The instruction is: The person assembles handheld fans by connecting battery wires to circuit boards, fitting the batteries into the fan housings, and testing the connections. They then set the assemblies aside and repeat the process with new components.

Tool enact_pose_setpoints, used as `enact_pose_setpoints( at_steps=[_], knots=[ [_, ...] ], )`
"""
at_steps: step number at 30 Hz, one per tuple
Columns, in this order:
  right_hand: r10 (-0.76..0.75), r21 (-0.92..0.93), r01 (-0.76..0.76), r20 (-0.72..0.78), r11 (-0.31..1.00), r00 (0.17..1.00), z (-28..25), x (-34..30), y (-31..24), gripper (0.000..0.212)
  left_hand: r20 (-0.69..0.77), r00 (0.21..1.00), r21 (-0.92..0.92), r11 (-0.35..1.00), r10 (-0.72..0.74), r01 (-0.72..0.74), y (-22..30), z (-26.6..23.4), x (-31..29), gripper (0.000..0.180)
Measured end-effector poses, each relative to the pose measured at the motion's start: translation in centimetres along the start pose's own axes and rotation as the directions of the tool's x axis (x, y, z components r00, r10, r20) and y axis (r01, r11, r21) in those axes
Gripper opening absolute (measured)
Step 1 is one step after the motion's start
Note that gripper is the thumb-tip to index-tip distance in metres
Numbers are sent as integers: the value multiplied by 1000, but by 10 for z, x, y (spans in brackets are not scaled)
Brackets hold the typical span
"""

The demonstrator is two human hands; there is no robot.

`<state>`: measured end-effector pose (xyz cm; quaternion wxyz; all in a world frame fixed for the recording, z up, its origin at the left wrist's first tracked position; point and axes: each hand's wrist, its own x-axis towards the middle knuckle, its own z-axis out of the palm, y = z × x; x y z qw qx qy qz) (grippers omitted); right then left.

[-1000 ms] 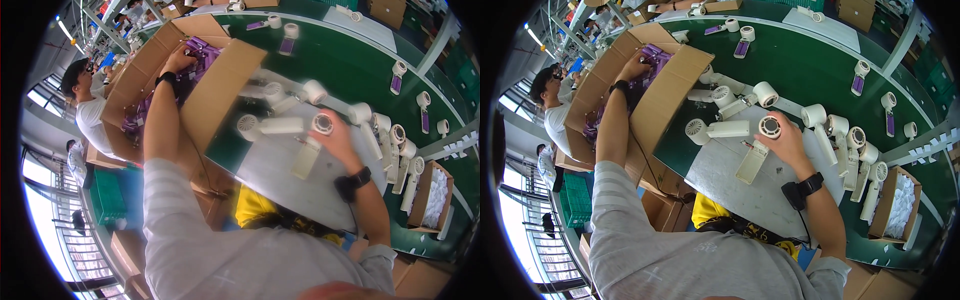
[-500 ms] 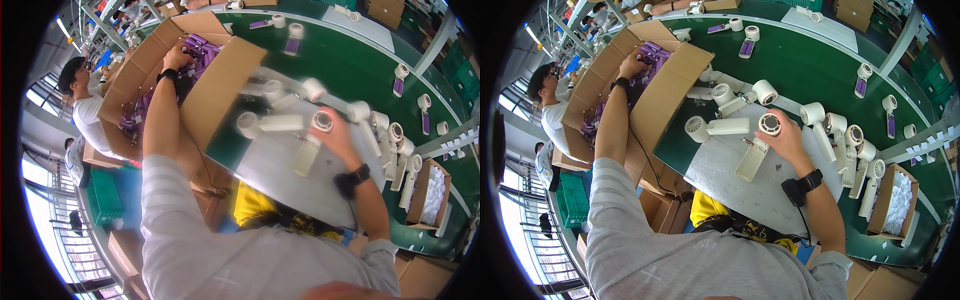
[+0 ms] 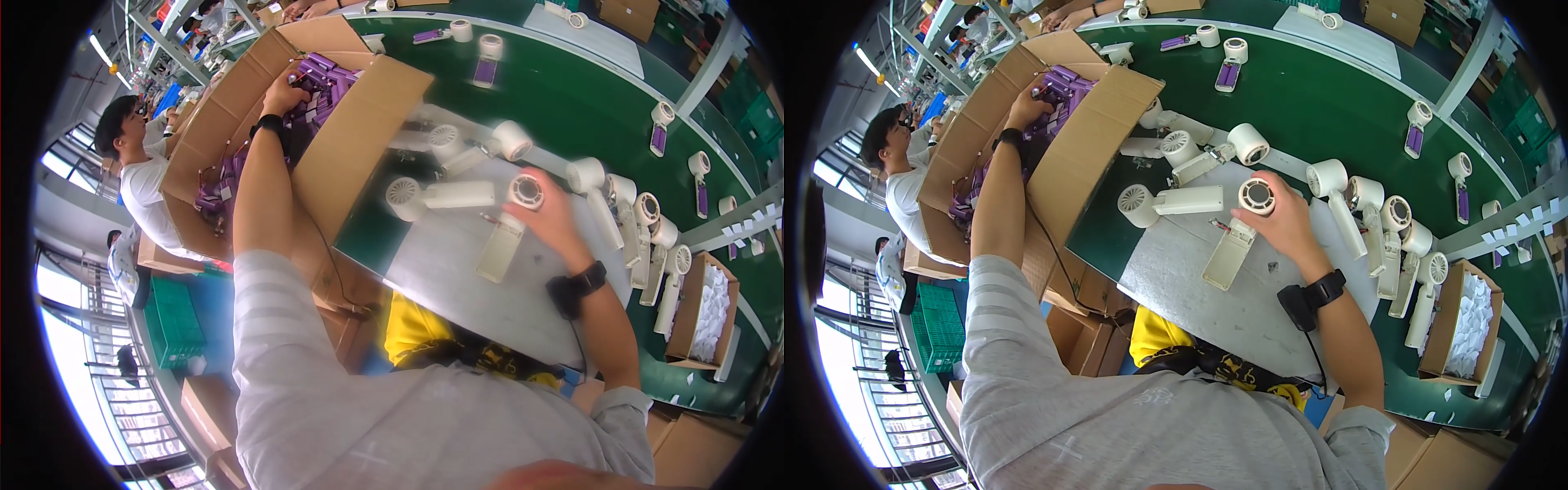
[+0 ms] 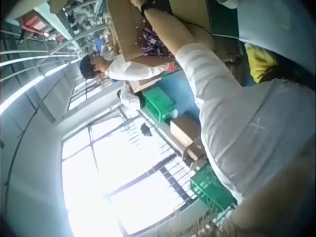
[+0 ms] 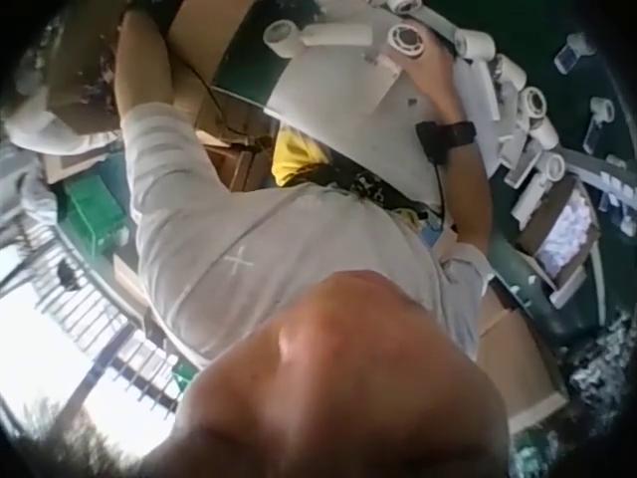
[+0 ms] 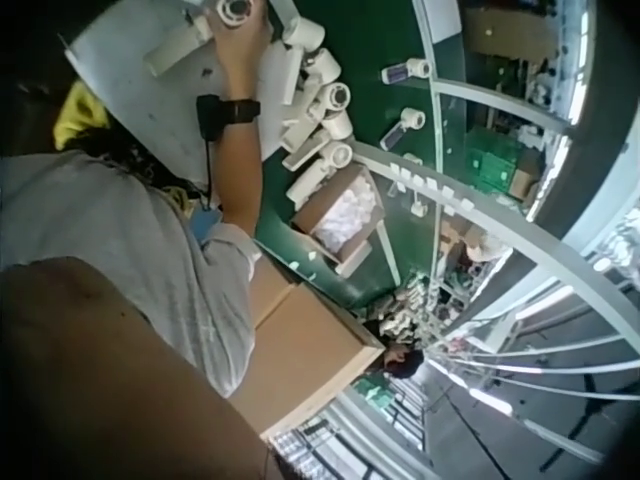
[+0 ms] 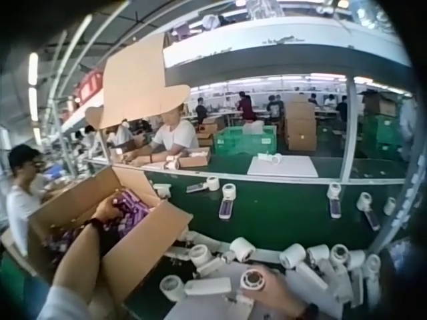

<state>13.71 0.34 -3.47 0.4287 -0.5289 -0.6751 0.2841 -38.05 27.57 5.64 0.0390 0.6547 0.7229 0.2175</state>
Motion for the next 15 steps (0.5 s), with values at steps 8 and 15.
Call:
enact_pose_setpoints(
  at_steps=[8,15],
  knots=[
    [-3,1,3,17,1000,1000,1,1,-3,59,-170,973,-151,980,-156,130,11,-19,-16,59],
    [3,10,-3,11,1000,1000,0,0,-1,59,-298,931,-343,934,-209,100,22,-41,-19,49]
  ],
)
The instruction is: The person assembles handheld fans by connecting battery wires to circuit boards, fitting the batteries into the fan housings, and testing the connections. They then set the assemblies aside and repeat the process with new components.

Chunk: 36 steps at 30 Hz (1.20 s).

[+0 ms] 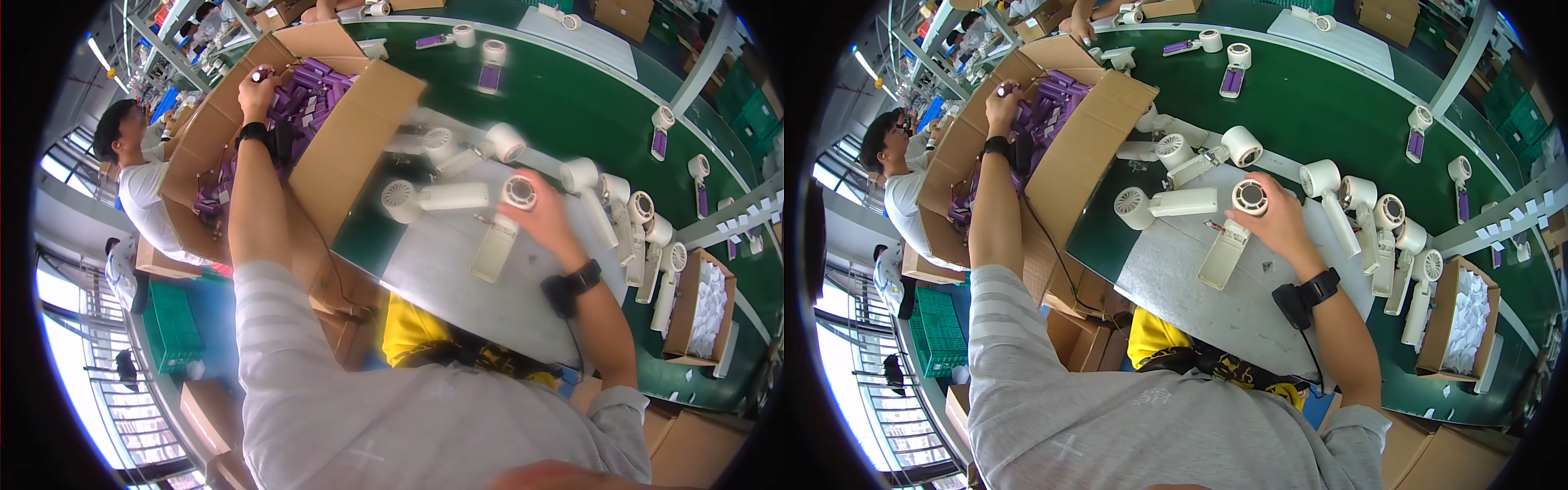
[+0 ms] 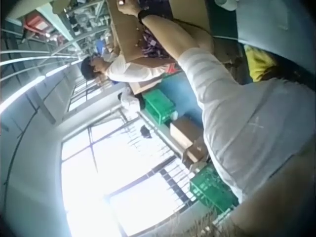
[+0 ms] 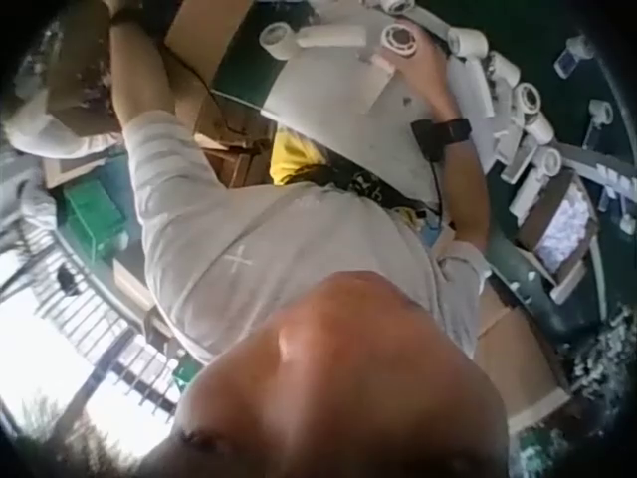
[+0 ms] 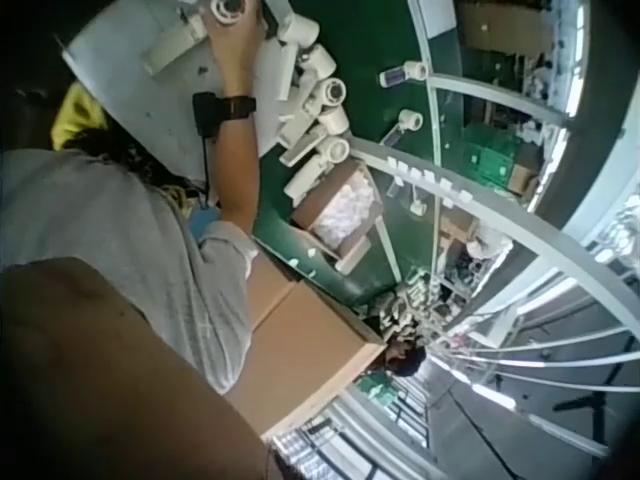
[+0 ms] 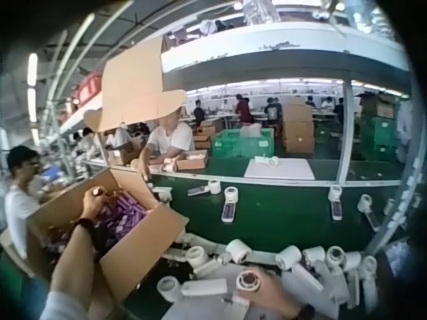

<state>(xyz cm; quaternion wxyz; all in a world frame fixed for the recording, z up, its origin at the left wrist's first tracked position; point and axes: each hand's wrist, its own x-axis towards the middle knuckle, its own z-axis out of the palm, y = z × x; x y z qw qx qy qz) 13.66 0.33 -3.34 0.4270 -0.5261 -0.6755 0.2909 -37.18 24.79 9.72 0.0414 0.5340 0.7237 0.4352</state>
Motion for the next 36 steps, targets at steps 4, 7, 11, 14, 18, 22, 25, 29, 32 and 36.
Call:
enact_pose_setpoints(
  at_steps=[4,7,11,14,18,22,25,29,32,36],
  knots=[
    [36,5,-36,40,999,999,-2,0,-4,58,5,999,-354,934,-49,47,3,-12,3,37],
    [6,-7,-6,13,1000,1000,1,1,-2,57,8,1000,-551,834,-19,20,10,-21,1,28],
    [-9,-20,9,-1,1000,1000,3,3,-4,57,-69,995,-730,676,77,-103,35,-46,-11,21],
    [-21,-20,20,-7,1000,1000,4,1,-4,57,-151,987,-758,634,52,-149,74,-64,-26,23],
    [-43,-10,43,-25,999,999,10,7,-2,57,20,967,-798,586,255,-138,128,-66,-60,23],
    [-43,2,43,6,999,999,9,9,-2,57,253,849,-675,713,464,-189,188,-54,-121,24],
    [-37,-6,37,13,999,999,9,10,-5,58,423,757,-618,769,498,-161,227,-55,-209,23],
    [-85,11,85,-31,996,996,12,13,1,58,533,601,-631,753,595,-187,198,-34,-294,28],
    [-83,22,84,-27,996,996,18,15,2,59,529,657,-593,788,536,-165,167,-15,-352,28],
    [-81,42,81,-10,996,997,17,15,1,60,506,672,-528,810,540,-254,120,23,-370,29]
  ],
)
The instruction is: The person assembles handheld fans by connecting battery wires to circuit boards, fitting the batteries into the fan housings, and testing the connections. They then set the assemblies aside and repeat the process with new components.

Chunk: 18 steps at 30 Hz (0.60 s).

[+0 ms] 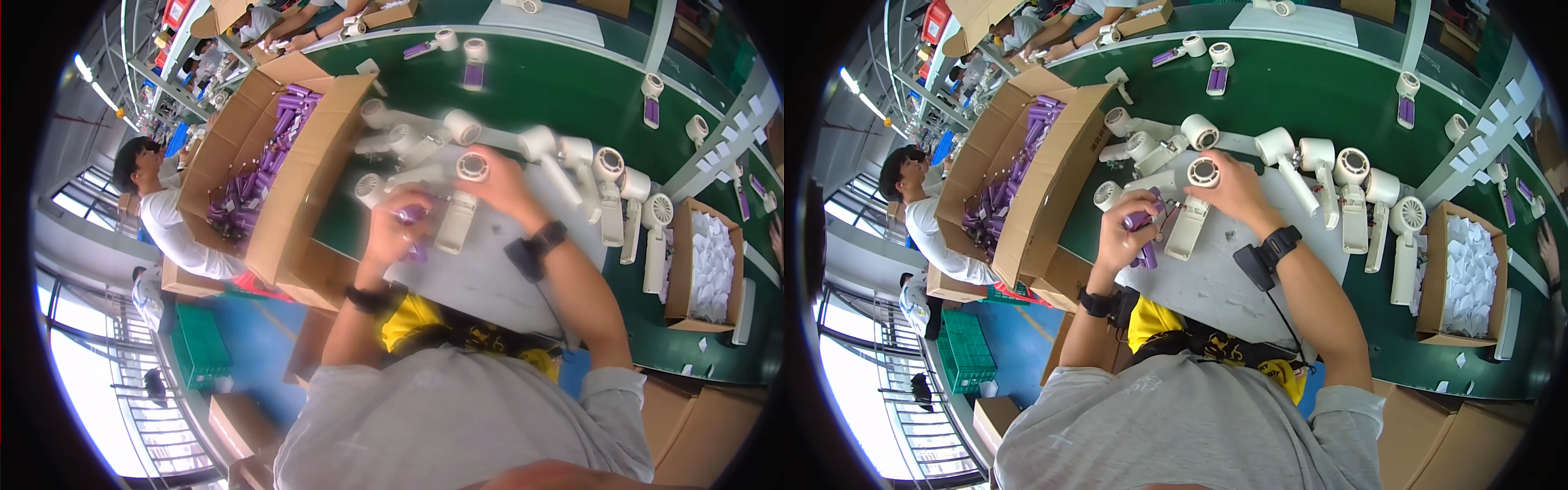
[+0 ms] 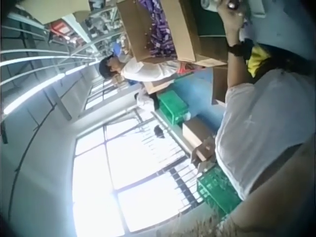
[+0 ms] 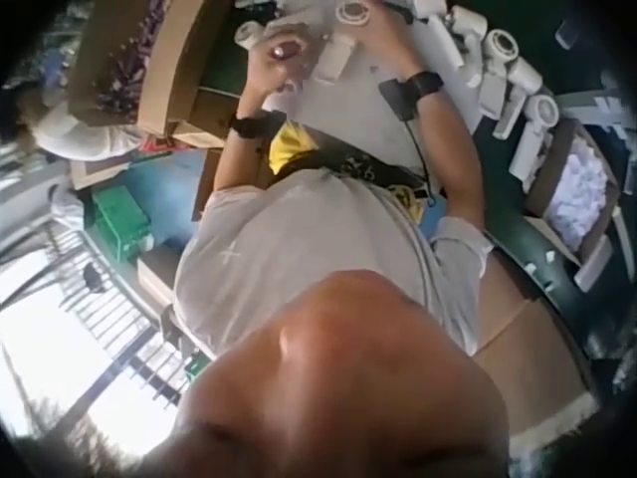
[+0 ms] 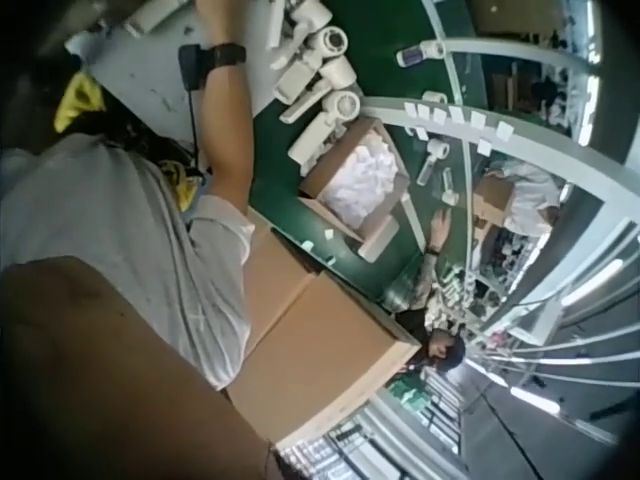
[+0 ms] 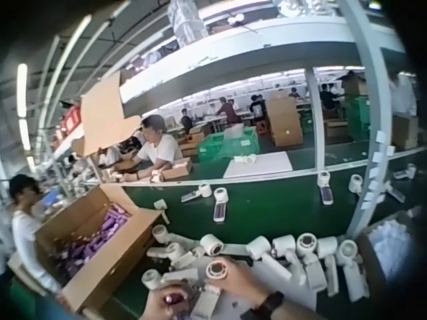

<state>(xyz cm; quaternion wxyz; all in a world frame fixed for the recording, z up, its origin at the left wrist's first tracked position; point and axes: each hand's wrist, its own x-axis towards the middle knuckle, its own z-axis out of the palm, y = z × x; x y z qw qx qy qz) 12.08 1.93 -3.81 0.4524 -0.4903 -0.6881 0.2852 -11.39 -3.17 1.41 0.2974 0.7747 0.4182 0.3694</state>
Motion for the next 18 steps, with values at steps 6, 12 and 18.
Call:
enact_pose_setpoints(
  at_steps=[6,12,18],
  knots=[
    [26,-4,-26,24,1000,999,-4,-4,-4,62,33,994,160,981,104,-108,-21,2,6,29],
    [40,-46,-40,-4,998,999,-7,-8,-4,63,82,997,308,951,10,-35,-6,12,12,25],
    [-25,-255,23,-3,967,1000,-26,-16,-27,60,-10,1000,460,888,26,-19,4,17,9,27]
  ],
)
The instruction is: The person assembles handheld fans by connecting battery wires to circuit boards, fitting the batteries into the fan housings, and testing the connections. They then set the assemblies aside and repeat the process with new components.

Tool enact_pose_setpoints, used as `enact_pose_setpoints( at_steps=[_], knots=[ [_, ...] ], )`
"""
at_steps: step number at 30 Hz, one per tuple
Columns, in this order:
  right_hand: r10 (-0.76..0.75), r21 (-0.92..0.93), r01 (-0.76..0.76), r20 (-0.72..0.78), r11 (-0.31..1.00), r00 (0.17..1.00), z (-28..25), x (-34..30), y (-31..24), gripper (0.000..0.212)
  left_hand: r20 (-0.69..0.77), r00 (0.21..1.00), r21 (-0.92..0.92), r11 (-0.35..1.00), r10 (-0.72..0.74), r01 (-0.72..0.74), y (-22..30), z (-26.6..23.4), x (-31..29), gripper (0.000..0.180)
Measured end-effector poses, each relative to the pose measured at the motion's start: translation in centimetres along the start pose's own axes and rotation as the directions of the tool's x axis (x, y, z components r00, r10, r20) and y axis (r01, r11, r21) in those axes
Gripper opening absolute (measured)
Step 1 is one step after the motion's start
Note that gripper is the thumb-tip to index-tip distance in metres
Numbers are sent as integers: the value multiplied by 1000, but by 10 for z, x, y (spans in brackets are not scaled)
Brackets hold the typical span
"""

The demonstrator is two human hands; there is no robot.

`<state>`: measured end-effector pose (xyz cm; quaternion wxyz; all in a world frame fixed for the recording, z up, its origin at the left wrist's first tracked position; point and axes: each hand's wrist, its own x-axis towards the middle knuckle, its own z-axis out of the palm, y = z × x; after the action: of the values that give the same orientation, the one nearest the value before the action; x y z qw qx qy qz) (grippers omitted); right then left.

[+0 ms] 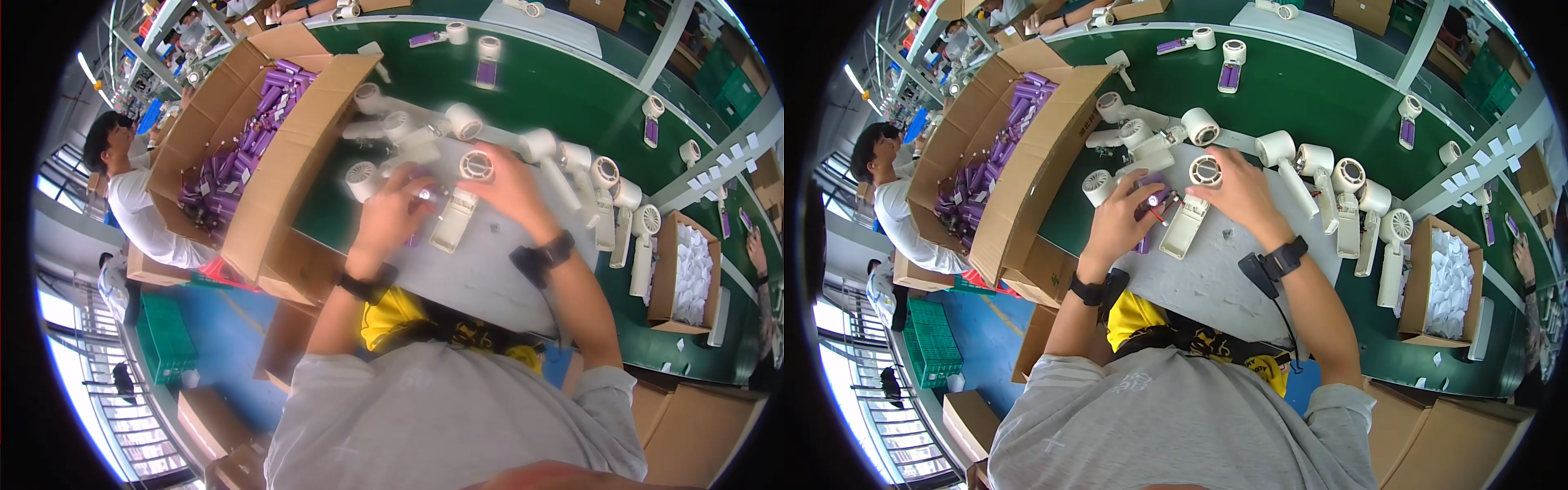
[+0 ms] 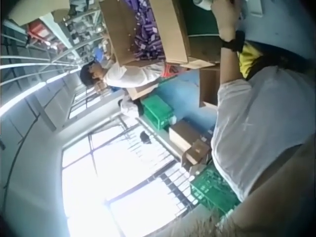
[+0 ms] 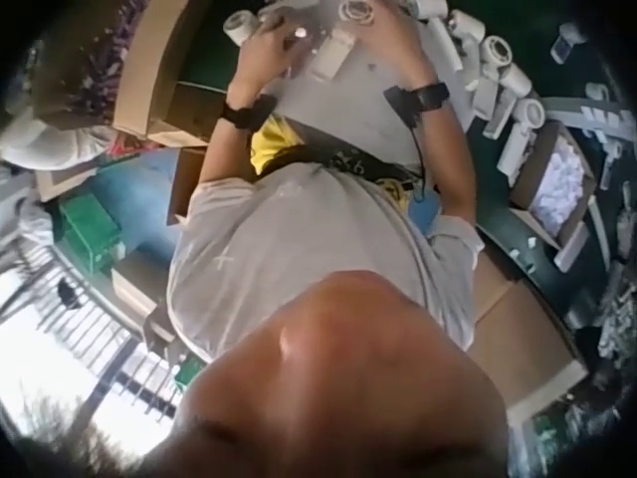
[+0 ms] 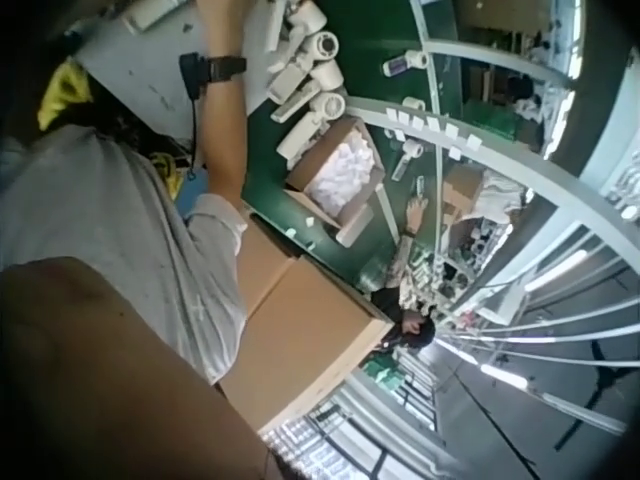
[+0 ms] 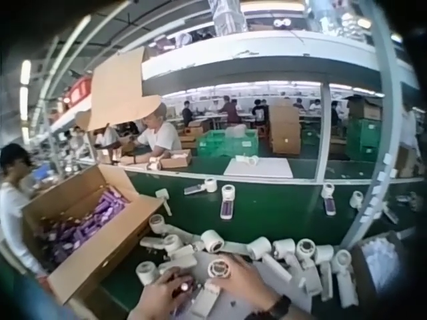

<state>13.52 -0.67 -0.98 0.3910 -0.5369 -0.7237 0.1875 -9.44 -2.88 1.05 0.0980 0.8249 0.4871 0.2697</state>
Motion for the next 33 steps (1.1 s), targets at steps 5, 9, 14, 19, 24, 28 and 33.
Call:
enact_pose_setpoints(
  at_steps=[5,9,14,19,24,28,33],
  knots=[
    [-180,234,143,144,962,973,-92,-17,-111,42,-86,993,-280,958,-87,60,-16,7,-8,28],
    [-635,577,490,65,653,769,-161,-60,-170,34,-146,982,-455,890,-121,42,-21,7,-3,26],
    [-763,721,516,27,462,645,-169,-75,-195,30,-103,959,-494,850,-264,181,-29,-1,-3,24],
    [-760,741,496,30,453,650,-160,-73,-198,26,-244,925,-631,772,-292,77,-36,16,-4,20],
    [-748,743,478,45,469,663,-155,-66,-195,23,-297,923,-535,843,-246,52,-27,13,-9,18],
    [-744,749,451,83,485,663,-147,-55,-198,20,-255,938,-520,851,-236,73,-23,6,-8,19],
    [-750,764,415,134,495,648,-140,-24,-198,16,-258,927,-615,786,-273,60,-15,8,-1,19]
  ],
)
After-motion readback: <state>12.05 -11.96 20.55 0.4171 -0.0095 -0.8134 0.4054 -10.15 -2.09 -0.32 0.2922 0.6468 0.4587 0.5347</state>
